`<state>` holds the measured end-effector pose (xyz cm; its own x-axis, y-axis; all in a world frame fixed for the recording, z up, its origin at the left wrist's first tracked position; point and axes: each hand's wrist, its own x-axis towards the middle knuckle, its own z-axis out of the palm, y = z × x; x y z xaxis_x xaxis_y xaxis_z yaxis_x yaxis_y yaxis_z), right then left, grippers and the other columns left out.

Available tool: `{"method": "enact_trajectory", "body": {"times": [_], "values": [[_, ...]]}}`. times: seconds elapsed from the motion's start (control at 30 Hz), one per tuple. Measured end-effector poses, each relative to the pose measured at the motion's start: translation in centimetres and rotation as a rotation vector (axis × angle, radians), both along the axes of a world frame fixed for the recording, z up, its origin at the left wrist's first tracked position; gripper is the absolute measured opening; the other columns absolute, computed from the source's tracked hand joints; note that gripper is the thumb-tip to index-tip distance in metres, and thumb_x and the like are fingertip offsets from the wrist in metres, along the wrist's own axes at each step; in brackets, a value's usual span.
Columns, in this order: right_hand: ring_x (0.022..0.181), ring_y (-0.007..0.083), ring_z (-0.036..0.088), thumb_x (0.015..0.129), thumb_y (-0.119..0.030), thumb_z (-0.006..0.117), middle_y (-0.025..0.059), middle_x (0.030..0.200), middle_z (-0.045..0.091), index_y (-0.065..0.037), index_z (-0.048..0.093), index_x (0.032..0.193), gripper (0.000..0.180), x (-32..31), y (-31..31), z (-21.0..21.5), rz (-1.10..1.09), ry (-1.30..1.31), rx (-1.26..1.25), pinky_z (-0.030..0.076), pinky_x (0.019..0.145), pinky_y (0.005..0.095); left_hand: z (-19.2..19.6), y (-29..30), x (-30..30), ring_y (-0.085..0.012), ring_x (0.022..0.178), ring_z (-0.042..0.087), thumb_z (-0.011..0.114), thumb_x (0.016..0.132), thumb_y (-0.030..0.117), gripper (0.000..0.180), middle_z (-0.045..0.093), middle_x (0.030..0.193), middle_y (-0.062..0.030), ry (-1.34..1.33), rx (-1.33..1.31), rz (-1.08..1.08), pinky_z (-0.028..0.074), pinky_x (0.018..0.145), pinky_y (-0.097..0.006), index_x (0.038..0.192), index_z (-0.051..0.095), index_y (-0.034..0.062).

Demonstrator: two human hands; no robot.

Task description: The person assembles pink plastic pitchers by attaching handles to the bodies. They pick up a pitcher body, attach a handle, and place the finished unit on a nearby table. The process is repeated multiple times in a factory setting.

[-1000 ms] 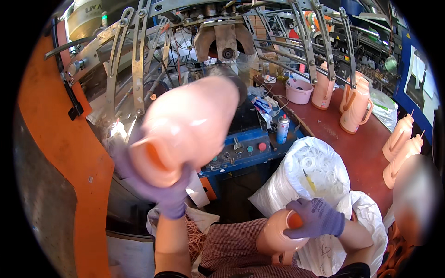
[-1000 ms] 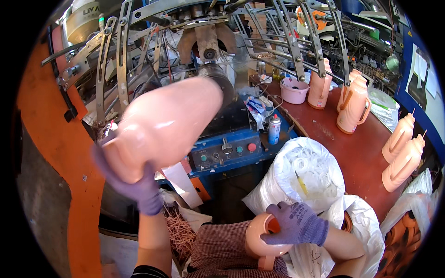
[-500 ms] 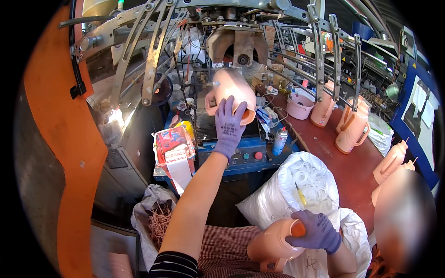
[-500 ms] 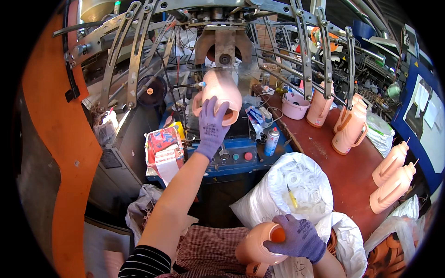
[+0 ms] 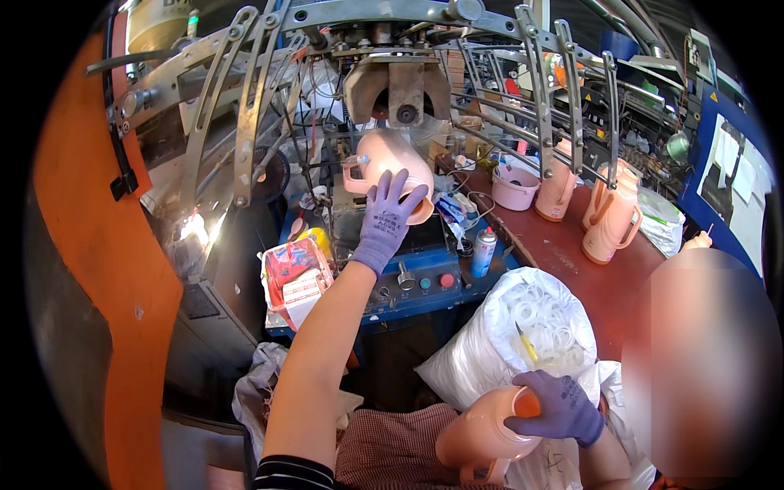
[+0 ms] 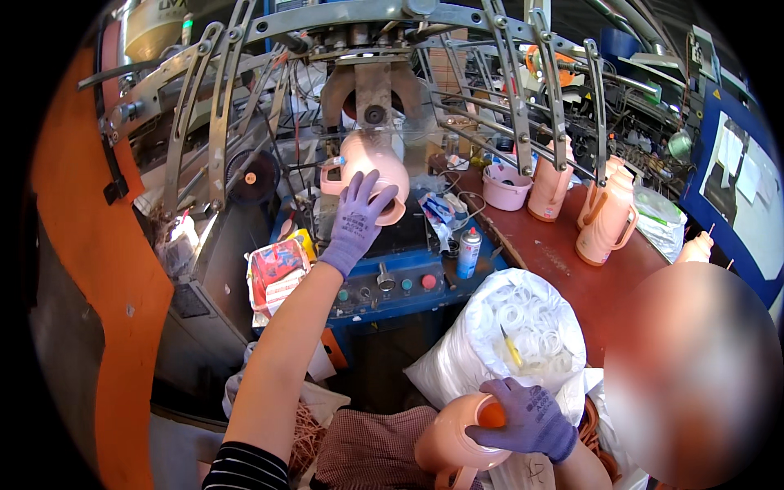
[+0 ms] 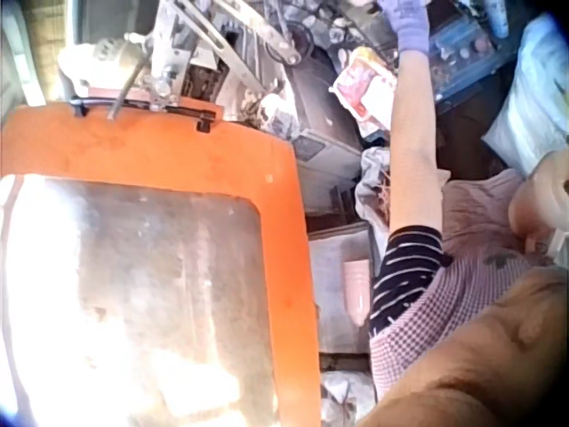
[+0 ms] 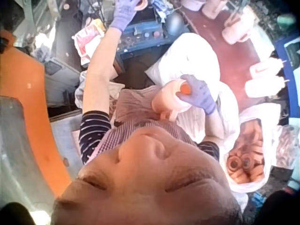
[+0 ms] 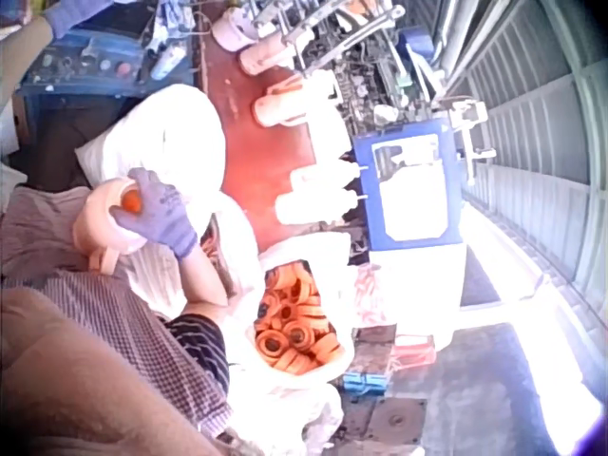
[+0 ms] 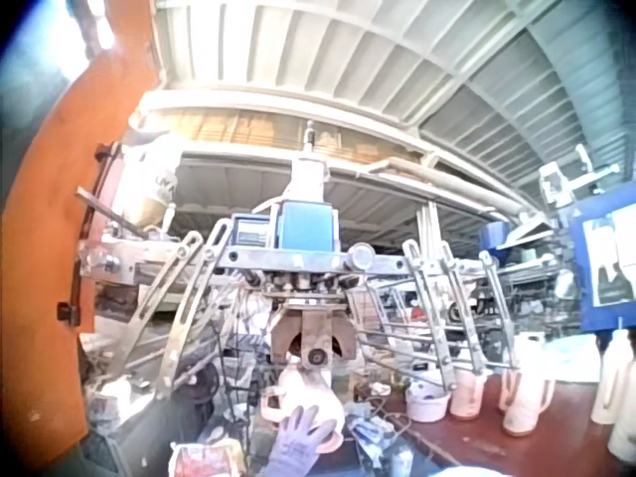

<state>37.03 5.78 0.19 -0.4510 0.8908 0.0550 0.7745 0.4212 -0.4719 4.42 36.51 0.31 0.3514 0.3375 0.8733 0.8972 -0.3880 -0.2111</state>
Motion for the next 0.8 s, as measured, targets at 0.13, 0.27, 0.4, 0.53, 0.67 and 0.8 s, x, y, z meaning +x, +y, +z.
{"method": "enact_trajectory", "body": {"times": [0.13, 0.27, 0.4, 0.53, 0.67, 0.8], "values": [[0.089, 0.0352, 0.068, 0.076, -0.061, 0.074, 0.0198, 0.109, 0.065, -0.005, 0.062, 0.121, 0.073, 0.0, 1.2, -1.0, 0.023, -0.038, -0.025, 0.055, 0.080, 0.0419, 0.3, -0.4, -0.2, -0.0407, 0.131, 0.043, 0.072, 0.073, 0.008, 0.057, 0.045, 0.139, -0.0140, 0.024, -0.054, 0.000, 0.042, 0.102, -0.050, 0.125, 0.056, 0.0254], [0.090, 0.0353, 0.068, 0.076, -0.062, 0.073, 0.0195, 0.109, 0.065, -0.005, 0.062, 0.121, 0.073, 0.0, 1.9, -1.2, 0.013, -0.060, -0.051, 0.054, 0.081, 0.0431, 0.6, 0.0, 0.0, -0.0403, 0.130, 0.043, 0.072, 0.073, 0.008, 0.058, 0.045, 0.139, -0.0140, 0.024, -0.041, -0.024, 0.042, 0.102, -0.050, 0.125, 0.056, 0.0257], [0.089, 0.0358, 0.068, 0.076, -0.063, 0.073, 0.0193, 0.107, 0.064, -0.006, 0.063, 0.120, 0.073, 0.1, 2.5, -1.7, 0.030, -0.043, -0.033, 0.054, 0.079, 0.0440, 0.7, -0.1, -0.6, -0.0404, 0.129, 0.044, 0.072, 0.074, 0.009, 0.056, 0.046, 0.139, -0.0142, 0.073, -0.062, 0.011, 0.042, 0.101, -0.050, 0.126, 0.056, 0.0256], [0.086, 0.0367, 0.067, 0.076, -0.063, 0.073, 0.0182, 0.105, 0.064, -0.007, 0.063, 0.116, 0.069, 0.1, 2.4, -1.6, 0.025, -0.015, -0.033, 0.054, 0.077, 0.0442, 0.8, -0.3, -0.8, -0.0410, 0.129, 0.045, 0.071, 0.074, 0.009, 0.056, 0.046, 0.139, -0.0147, 0.082, -0.059, -0.009, 0.042, 0.102, -0.050, 0.126, 0.057, 0.0253], [0.083, 0.0361, 0.067, 0.075, -0.061, 0.074, 0.0161, 0.104, 0.065, -0.008, 0.063, 0.112, 0.066, 0.3, 2.3, -1.3, 0.001, -0.019, -0.038, 0.053, 0.075, 0.0434, 0.8, -0.3, -0.7, -0.0422, 0.128, 0.046, 0.067, 0.077, 0.011, 0.051, 0.048, 0.139, -0.0160, 0.078, -0.035, -0.011, 0.042, 0.103, -0.050, 0.125, 0.059, 0.0246], [0.086, 0.0357, 0.067, 0.076, -0.062, 0.071, 0.0157, 0.102, 0.066, -0.009, 0.062, 0.113, 0.065, 0.9, 2.3, -2.4, -0.007, 0.043, 0.068, 0.053, 0.076, 0.0442, 0.4, 0.7, -0.9, -0.0372, 0.125, 0.053, 0.060, 0.080, 0.008, 0.045, 0.055, 0.134, -0.0171, 0.126, 0.005, -0.096, 0.044, 0.101, -0.048, 0.125, 0.061, 0.0122]]}}
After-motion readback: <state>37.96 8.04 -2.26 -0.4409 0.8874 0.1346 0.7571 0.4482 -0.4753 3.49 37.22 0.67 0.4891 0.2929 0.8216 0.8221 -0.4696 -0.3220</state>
